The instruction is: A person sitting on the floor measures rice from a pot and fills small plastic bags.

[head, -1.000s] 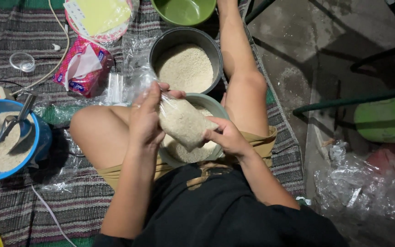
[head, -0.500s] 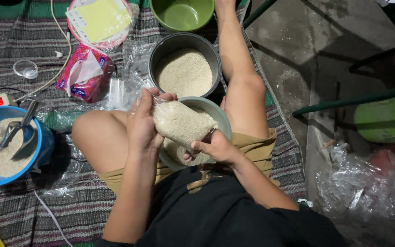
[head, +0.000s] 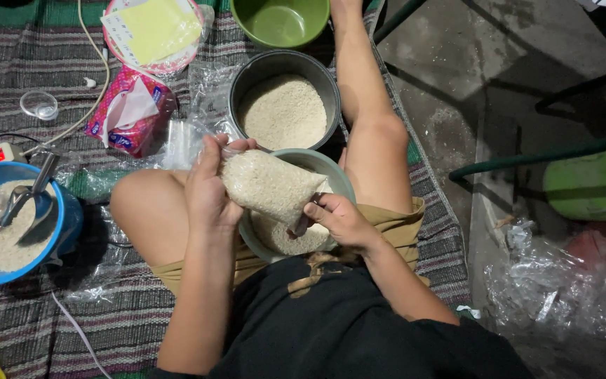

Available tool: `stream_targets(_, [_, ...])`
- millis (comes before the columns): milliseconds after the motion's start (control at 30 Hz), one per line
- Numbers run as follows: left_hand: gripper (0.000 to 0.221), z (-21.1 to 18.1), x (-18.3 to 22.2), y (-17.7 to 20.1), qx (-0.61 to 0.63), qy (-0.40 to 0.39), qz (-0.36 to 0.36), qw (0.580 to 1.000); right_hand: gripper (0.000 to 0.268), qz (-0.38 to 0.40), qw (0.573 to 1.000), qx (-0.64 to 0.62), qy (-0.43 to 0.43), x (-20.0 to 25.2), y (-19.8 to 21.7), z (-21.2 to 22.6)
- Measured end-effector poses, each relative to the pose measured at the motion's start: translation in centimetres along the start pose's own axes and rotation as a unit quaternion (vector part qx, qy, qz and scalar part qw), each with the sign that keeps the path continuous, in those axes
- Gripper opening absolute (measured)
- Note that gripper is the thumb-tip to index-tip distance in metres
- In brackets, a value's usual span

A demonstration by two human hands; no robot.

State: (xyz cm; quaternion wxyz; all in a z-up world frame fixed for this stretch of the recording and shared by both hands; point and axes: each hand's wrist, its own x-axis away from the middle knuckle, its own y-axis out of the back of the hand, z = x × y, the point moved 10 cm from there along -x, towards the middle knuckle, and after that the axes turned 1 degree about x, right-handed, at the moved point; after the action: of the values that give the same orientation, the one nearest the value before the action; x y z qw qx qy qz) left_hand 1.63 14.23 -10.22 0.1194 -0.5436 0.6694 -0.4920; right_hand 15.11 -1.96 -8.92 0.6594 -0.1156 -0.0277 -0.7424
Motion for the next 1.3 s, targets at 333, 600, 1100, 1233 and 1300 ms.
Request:
stream_targets(333, [0.031,0.1,-0.3,0.4,0.010,0.009,0.016,1.000,0.020,-0.022,0.994,-0.101,0.039,-0.5,0.7,-0.4])
stream_targets(600, [0.033,2.8,1.2,-1.8,-0.160,0.064,0.047,0.984,0.068,0.050,0.995,-0.084,0.025,-1.1,0.9,-0.3])
stream_targets(1100, [0.021,-0.7,7.1,-15.0,-0.399,-0.187,0.469,0.766,0.028,0.026,0.974,0.112,0.197,-4.6,0.7,5.5])
stream_targets(1233, [0.026,-1.3,5.6,-15.0,-0.465,-0.240,0.448,0.725,0.026,0.004,0.965,0.131,0.229,-5.1,1.7,5.5])
stream_targets(1300, [0.026,-0.9,5.0,-15.1,-0.492,-0.237,0.447,0.709,0.020,-0.034,0.942,0.163,0.290,-5.5,3.0,6.3])
